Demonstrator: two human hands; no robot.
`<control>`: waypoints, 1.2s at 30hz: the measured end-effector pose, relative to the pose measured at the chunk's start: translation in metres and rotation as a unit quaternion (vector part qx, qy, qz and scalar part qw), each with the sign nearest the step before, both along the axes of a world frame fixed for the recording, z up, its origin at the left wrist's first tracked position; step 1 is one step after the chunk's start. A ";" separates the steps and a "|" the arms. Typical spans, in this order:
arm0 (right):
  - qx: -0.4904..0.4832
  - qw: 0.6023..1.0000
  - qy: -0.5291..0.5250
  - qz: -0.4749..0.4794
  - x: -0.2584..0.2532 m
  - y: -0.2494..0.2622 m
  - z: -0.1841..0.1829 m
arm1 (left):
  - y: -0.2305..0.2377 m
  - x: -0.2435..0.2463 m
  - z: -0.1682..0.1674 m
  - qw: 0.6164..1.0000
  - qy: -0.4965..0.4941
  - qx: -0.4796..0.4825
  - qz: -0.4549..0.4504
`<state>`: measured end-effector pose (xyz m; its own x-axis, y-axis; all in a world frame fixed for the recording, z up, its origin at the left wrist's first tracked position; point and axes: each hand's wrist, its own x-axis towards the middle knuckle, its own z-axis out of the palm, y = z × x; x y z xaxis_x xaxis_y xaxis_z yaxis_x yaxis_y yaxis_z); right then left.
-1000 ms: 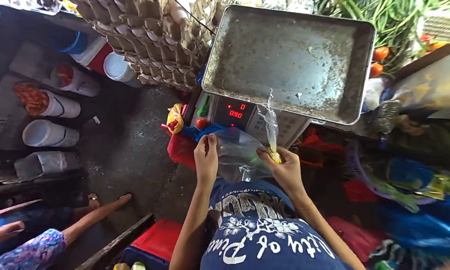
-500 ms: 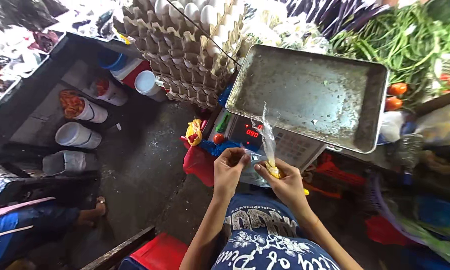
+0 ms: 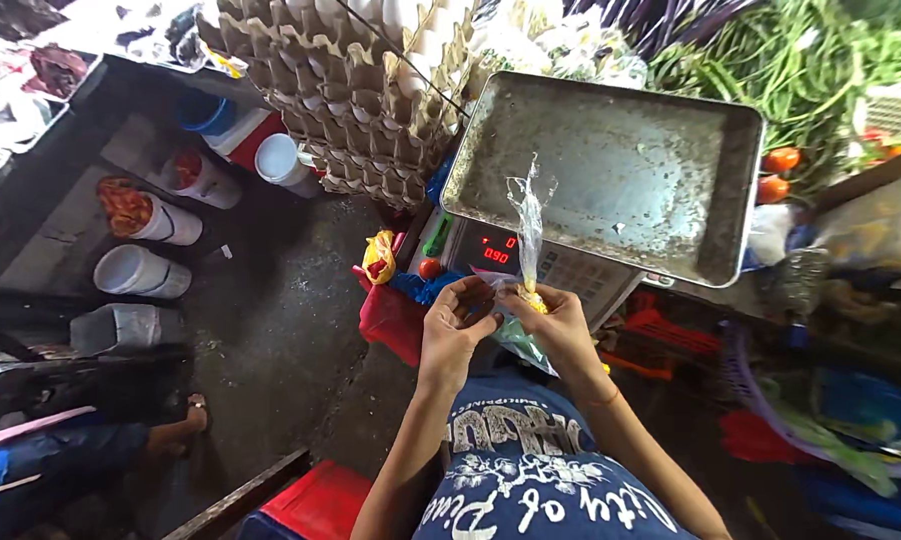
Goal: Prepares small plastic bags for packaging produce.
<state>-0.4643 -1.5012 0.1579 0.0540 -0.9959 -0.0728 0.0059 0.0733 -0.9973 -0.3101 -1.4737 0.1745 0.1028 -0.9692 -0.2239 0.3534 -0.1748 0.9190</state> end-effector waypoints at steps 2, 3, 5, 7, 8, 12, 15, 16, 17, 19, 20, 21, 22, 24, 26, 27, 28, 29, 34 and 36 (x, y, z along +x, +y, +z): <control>-0.006 1.000 -0.017 0.014 -0.001 0.000 -0.004 | 0.000 0.003 -0.002 0.999 -0.032 -0.014 0.005; -0.011 0.999 -0.024 0.019 -0.001 0.000 -0.005 | -0.001 0.004 -0.002 0.998 -0.054 -0.012 0.007; -0.011 0.999 -0.039 0.021 0.000 0.001 -0.006 | -0.002 0.006 -0.004 0.996 -0.091 -0.002 0.005; -0.006 0.998 -0.052 0.019 0.003 0.001 -0.007 | -0.003 0.008 -0.008 0.995 -0.099 -0.007 -0.005; -0.002 0.998 -0.056 0.018 0.004 0.000 -0.007 | -0.003 0.009 -0.009 0.996 -0.091 -0.012 -0.012; 0.021 0.998 -0.057 0.010 0.007 -0.002 -0.008 | -0.001 0.010 -0.012 0.997 -0.068 -0.028 -0.030; 0.034 0.997 -0.071 0.011 0.006 -0.002 -0.009 | -0.001 0.010 -0.012 0.997 -0.071 -0.036 -0.025; 0.035 0.997 -0.072 0.013 0.005 -0.002 -0.010 | -0.001 0.010 -0.012 0.996 -0.073 -0.037 -0.023; 0.035 0.996 -0.075 0.016 0.004 -0.003 -0.011 | -0.001 0.010 -0.012 0.996 -0.075 -0.039 -0.018; 0.030 0.996 -0.081 0.019 0.003 -0.003 -0.011 | -0.002 0.012 -0.013 0.996 -0.077 -0.038 -0.014; 0.027 0.996 -0.084 0.018 0.002 -0.003 -0.011 | -0.002 0.012 -0.013 0.996 -0.078 -0.037 -0.015; 0.026 0.996 -0.087 0.017 0.002 -0.003 -0.012 | -0.002 0.012 -0.013 0.996 -0.078 -0.038 -0.015; 0.025 0.996 -0.086 0.016 0.002 -0.003 -0.012 | -0.003 0.012 -0.013 0.996 -0.078 -0.039 -0.015; 0.016 0.997 -0.078 0.012 0.002 -0.003 -0.012 | -0.004 0.009 -0.011 0.996 -0.081 -0.043 -0.014; -0.006 0.998 -0.067 0.009 0.002 -0.002 -0.012 | -0.006 0.006 -0.011 0.994 -0.097 -0.049 -0.014; -0.012 0.998 -0.064 0.006 0.002 -0.002 -0.012 | -0.006 0.005 -0.010 0.993 -0.104 -0.050 -0.015; -0.013 0.998 -0.059 0.001 0.003 -0.002 -0.011 | -0.006 0.004 -0.010 0.992 -0.111 -0.051 -0.019; -0.011 0.998 -0.056 -0.005 0.004 -0.001 -0.010 | -0.006 0.002 -0.011 0.990 -0.127 -0.056 -0.026; -0.009 0.999 -0.040 -0.023 0.000 -0.001 -0.013 | -0.005 -0.005 -0.028 0.941 -0.307 -0.139 -0.023; -0.012 0.999 -0.039 -0.029 -0.003 -0.001 -0.014 | -0.006 -0.007 -0.030 0.945 -0.289 -0.146 -0.032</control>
